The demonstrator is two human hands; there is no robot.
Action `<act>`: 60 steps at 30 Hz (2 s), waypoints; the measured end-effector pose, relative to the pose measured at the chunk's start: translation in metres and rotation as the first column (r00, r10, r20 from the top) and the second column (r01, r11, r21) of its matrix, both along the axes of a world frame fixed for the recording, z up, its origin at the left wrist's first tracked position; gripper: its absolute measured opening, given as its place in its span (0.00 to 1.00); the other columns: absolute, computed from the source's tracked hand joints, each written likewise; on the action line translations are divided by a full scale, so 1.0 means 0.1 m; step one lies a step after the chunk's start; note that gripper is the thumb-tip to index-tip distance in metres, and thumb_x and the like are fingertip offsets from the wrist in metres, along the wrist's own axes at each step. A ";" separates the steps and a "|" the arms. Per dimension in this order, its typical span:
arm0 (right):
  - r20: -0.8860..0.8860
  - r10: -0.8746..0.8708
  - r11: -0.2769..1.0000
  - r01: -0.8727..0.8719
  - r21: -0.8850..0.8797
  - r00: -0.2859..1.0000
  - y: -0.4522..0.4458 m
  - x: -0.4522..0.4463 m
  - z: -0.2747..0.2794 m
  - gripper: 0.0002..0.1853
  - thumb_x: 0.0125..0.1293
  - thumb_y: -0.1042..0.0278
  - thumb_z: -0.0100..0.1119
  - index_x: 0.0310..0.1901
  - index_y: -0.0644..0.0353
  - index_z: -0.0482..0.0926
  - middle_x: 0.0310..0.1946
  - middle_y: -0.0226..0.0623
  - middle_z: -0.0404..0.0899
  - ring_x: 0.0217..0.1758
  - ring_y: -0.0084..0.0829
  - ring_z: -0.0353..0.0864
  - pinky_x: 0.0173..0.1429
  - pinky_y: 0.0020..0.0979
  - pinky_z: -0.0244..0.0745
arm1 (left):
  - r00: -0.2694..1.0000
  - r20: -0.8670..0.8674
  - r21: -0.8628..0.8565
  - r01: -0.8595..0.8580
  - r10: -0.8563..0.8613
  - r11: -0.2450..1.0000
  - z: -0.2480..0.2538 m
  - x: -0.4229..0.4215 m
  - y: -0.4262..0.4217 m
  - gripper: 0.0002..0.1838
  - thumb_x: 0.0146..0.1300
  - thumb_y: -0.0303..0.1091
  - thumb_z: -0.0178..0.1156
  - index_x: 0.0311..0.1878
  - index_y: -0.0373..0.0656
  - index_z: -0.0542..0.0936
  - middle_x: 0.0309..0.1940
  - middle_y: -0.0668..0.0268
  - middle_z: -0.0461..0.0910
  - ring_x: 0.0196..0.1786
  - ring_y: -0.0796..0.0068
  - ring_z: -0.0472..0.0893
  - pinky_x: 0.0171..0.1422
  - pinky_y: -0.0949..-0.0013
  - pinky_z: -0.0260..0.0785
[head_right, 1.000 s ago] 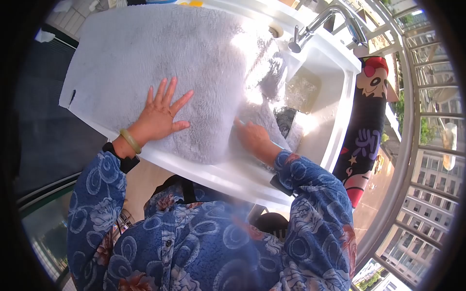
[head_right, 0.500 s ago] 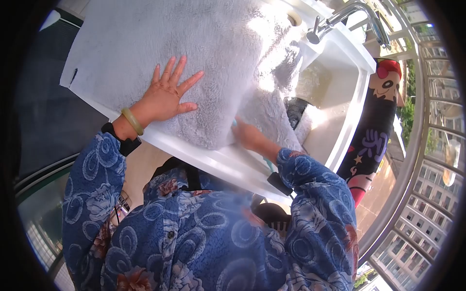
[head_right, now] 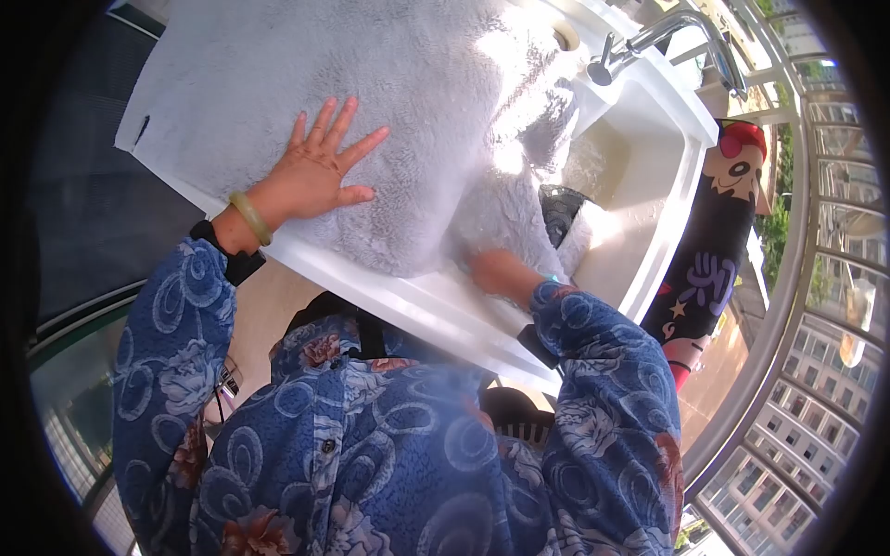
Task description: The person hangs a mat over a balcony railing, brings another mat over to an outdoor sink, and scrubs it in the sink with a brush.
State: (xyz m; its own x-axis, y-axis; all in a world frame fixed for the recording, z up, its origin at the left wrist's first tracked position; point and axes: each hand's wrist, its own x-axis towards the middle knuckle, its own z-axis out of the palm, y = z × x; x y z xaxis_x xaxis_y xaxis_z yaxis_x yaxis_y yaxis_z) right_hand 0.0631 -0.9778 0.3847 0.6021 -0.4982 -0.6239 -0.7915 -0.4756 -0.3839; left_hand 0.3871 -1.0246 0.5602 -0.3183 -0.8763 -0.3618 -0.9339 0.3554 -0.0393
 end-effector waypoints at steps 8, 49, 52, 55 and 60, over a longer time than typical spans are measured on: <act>0.010 -0.227 0.872 0.207 -0.442 0.974 -0.80 0.04 0.76 0.24 0.71 0.56 0.50 0.69 0.40 0.65 0.35 0.49 0.78 0.37 0.50 0.82 0.41 0.46 0.76 | 1.000 0.004 -0.010 0.003 -0.003 1.000 -0.03 0.00 0.00 0.43 0.63 0.67 0.51 0.77 0.72 0.46 0.78 0.52 0.30 0.79 0.48 0.28 0.77 0.39 0.26; -0.234 0.142 0.976 -0.175 -0.129 0.962 -0.04 -0.85 1.00 0.25 0.69 0.61 0.56 0.67 0.32 0.68 0.33 0.45 0.77 0.34 0.44 0.80 0.38 0.43 0.73 | 0.998 0.061 0.017 0.008 -0.009 1.000 -0.02 -0.02 0.00 0.42 0.64 0.66 0.49 0.77 0.74 0.44 0.78 0.54 0.28 0.79 0.49 0.26 0.77 0.40 0.25; -0.088 0.087 0.996 -0.088 0.002 0.992 0.06 -1.38 0.95 0.26 0.69 0.61 0.56 0.68 0.36 0.68 0.33 0.45 0.80 0.31 0.41 0.80 0.34 0.39 0.73 | 0.999 0.049 0.011 0.003 -0.003 1.000 -0.01 -0.03 0.02 0.42 0.64 0.67 0.48 0.77 0.74 0.43 0.78 0.54 0.28 0.79 0.49 0.26 0.77 0.40 0.25; -0.192 -0.415 0.862 0.452 0.229 0.889 -0.16 -1.26 1.42 0.25 0.73 0.62 0.48 0.70 0.47 0.65 0.35 0.41 0.83 0.24 0.30 0.77 0.30 0.31 0.72 | 0.999 0.043 0.004 0.005 -0.006 1.000 -0.04 -0.01 0.01 0.41 0.65 0.67 0.48 0.77 0.74 0.43 0.78 0.54 0.29 0.79 0.49 0.26 0.77 0.39 0.25; -0.081 -0.842 0.386 0.701 0.600 0.533 -0.22 -1.31 1.54 0.22 0.77 0.59 0.40 0.68 0.55 0.66 0.37 0.37 0.84 0.22 0.22 0.72 0.25 0.23 0.69 | 0.999 0.054 0.017 -0.009 0.008 1.000 0.01 -0.03 0.00 0.41 0.65 0.66 0.48 0.77 0.74 0.43 0.79 0.55 0.29 0.79 0.50 0.26 0.77 0.40 0.25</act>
State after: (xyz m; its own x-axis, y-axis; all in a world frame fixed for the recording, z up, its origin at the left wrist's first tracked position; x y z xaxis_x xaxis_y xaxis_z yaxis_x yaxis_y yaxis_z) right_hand -0.0675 -1.0002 0.5385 0.2674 -0.4644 -0.8443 -0.5730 0.6278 -0.5268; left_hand 0.3843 -1.0244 0.5616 -0.2905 -0.8723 -0.3933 -0.9336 0.3485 -0.0834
